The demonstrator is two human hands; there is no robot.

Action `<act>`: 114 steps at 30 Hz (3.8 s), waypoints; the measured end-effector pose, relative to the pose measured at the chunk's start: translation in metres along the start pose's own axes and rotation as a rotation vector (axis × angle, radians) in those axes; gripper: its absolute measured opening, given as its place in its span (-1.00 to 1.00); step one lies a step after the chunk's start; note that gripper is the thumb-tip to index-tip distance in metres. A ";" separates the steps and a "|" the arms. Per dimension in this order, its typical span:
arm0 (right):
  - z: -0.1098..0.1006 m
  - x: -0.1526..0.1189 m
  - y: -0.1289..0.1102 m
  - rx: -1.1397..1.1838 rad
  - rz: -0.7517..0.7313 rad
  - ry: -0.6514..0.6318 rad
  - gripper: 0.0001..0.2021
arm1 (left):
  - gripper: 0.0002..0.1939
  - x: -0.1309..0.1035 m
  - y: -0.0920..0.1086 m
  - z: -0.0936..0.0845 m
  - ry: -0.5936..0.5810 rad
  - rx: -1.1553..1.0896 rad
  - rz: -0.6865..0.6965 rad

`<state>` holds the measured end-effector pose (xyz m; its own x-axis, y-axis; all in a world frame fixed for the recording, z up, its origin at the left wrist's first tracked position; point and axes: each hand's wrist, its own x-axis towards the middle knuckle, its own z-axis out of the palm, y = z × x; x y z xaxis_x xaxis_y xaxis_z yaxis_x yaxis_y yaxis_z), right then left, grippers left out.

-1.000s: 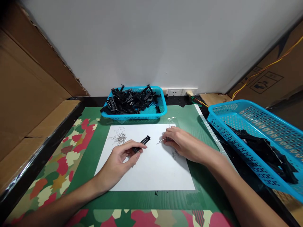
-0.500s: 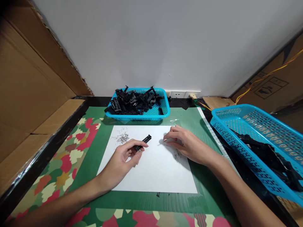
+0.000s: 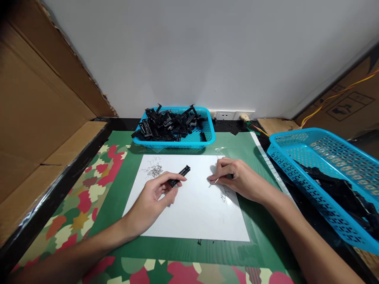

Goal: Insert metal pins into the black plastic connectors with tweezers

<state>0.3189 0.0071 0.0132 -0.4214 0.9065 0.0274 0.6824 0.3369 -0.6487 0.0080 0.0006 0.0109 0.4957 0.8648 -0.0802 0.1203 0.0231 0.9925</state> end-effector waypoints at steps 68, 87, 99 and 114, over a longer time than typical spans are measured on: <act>0.051 0.001 -0.087 0.155 -0.098 0.452 -0.87 | -0.61 -0.004 -0.003 -0.002 -0.140 -0.039 0.085; 0.059 -0.009 -0.094 -0.193 -0.537 0.504 -0.51 | -0.51 -0.002 0.000 0.006 0.044 -0.314 0.081; 0.068 -0.015 -0.078 -0.317 -0.559 0.426 -0.70 | -0.65 -0.005 -0.003 0.003 0.045 -0.173 0.136; 0.062 -0.011 -0.091 -0.300 -0.489 0.478 -0.62 | -0.70 -0.007 -0.008 0.003 0.062 -0.128 0.195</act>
<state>0.2241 -0.0493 0.0251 -0.4599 0.6243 0.6315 0.6464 0.7230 -0.2439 0.0061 -0.0072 0.0030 0.4443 0.8883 0.1163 -0.0847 -0.0875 0.9925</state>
